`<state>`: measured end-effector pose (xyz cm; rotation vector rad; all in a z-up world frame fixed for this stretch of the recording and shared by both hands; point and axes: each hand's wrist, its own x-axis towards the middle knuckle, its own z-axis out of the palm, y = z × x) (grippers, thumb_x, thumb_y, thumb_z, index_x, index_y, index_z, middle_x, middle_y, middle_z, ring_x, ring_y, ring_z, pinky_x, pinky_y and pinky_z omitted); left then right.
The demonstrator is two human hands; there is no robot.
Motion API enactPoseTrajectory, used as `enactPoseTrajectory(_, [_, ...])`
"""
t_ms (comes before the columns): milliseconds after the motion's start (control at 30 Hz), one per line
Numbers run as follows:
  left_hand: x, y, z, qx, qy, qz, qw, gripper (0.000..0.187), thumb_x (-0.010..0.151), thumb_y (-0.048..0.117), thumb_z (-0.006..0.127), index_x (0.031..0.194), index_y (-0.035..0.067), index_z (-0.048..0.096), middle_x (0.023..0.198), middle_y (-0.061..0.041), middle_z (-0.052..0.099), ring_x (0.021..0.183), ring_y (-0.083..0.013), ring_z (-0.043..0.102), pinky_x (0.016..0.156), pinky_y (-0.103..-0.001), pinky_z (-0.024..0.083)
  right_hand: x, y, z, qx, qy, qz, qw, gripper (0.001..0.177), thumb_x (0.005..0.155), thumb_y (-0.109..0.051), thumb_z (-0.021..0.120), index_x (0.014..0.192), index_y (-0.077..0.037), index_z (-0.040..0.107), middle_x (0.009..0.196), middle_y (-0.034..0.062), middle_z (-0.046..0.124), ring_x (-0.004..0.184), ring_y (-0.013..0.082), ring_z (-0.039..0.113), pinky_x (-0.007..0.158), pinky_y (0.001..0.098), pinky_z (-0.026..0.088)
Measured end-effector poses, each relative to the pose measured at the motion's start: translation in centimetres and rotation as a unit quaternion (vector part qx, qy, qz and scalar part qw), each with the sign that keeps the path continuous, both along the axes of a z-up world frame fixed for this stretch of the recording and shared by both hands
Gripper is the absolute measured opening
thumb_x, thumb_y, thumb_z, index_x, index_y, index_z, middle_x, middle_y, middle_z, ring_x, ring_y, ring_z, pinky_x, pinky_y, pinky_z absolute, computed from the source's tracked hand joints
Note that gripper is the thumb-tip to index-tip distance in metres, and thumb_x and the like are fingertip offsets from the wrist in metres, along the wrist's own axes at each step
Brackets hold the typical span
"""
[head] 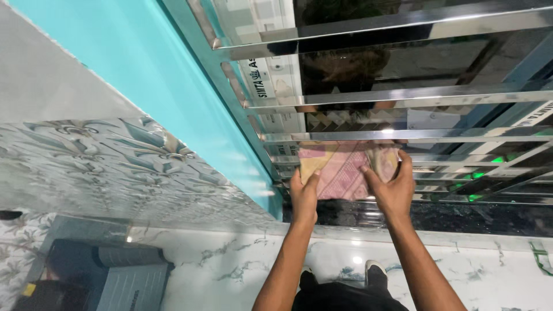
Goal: The person cleans a metal window grill by wiping down its bars with a cloth.
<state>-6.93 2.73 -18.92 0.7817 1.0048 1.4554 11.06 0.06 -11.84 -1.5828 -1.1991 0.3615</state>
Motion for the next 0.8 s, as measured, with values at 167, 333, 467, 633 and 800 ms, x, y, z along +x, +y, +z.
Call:
enactPoseTrajectory(167, [-2.1,1.4,5.1,0.125,0.389,0.133,0.903,0.056,0.091,0.006,0.067,0.142,-0.003,0.045,0.131,-0.022,0.059,0.119,-0.0341,0.058,0.101,-0.042,0.046,-2.7,1.6,1.3,0.035,-0.133,-0.141,0.98,0.071,0.078,-0.02,0.083,0.138,-0.001,0.051,0.109,0.0232,0.061,0.099,0.037,0.06,0.087,0.0459,0.048])
enactPoseTrajectory(333, [-1.1,-0.5,7.7,0.312,0.587,0.137,0.734,0.048,0.088,0.005,0.062,0.136,0.008,0.06,0.134,-0.03,0.055,0.126,-0.0407,0.044,0.107,-0.053,0.033,-4.7,2.4,-0.4,0.073,-0.306,0.003,0.949,0.051,0.077,-0.016,0.074,0.126,-0.006,0.062,0.124,0.0199,0.061,0.126,0.0361,0.05,0.109,0.0503,0.034])
enactPoseTrajectory(467, [-1.5,1.3,7.4,0.344,0.592,-0.009,0.729,0.035,0.093,0.01,0.058,0.127,0.006,0.066,0.133,-0.014,0.062,0.133,-0.0319,0.049,0.118,-0.053,0.033,-6.7,4.0,-2.6,0.059,-0.393,0.102,0.912,0.052,0.081,-0.023,0.063,0.129,-0.001,0.062,0.134,0.0194,0.06,0.132,0.0388,0.048,0.111,0.0531,0.031])
enactPoseTrajectory(633, [-2.6,3.7,6.8,0.378,0.574,0.016,0.726,0.043,0.095,0.02,0.056,0.133,0.0,0.064,0.132,-0.018,0.063,0.126,-0.035,0.054,0.112,-0.054,0.033,-6.9,5.3,-2.0,0.066,-0.412,0.078,0.905,0.046,0.087,-0.029,0.056,0.124,-0.002,0.064,0.13,0.0184,0.065,0.127,0.0378,0.053,0.111,0.0537,0.032])
enactPoseTrajectory(800, [-1.8,6.5,6.0,0.336,0.623,-0.016,0.706,0.035,0.095,0.028,0.057,0.113,0.003,0.072,0.114,-0.02,0.072,0.107,-0.0386,0.065,0.101,-0.057,0.042,-5.5,7.3,-1.9,0.039,-0.393,0.118,0.911,0.033,0.086,-0.027,0.058,0.102,-0.001,0.072,0.112,0.0159,0.073,0.109,0.0348,0.064,0.101,0.0508,0.044])
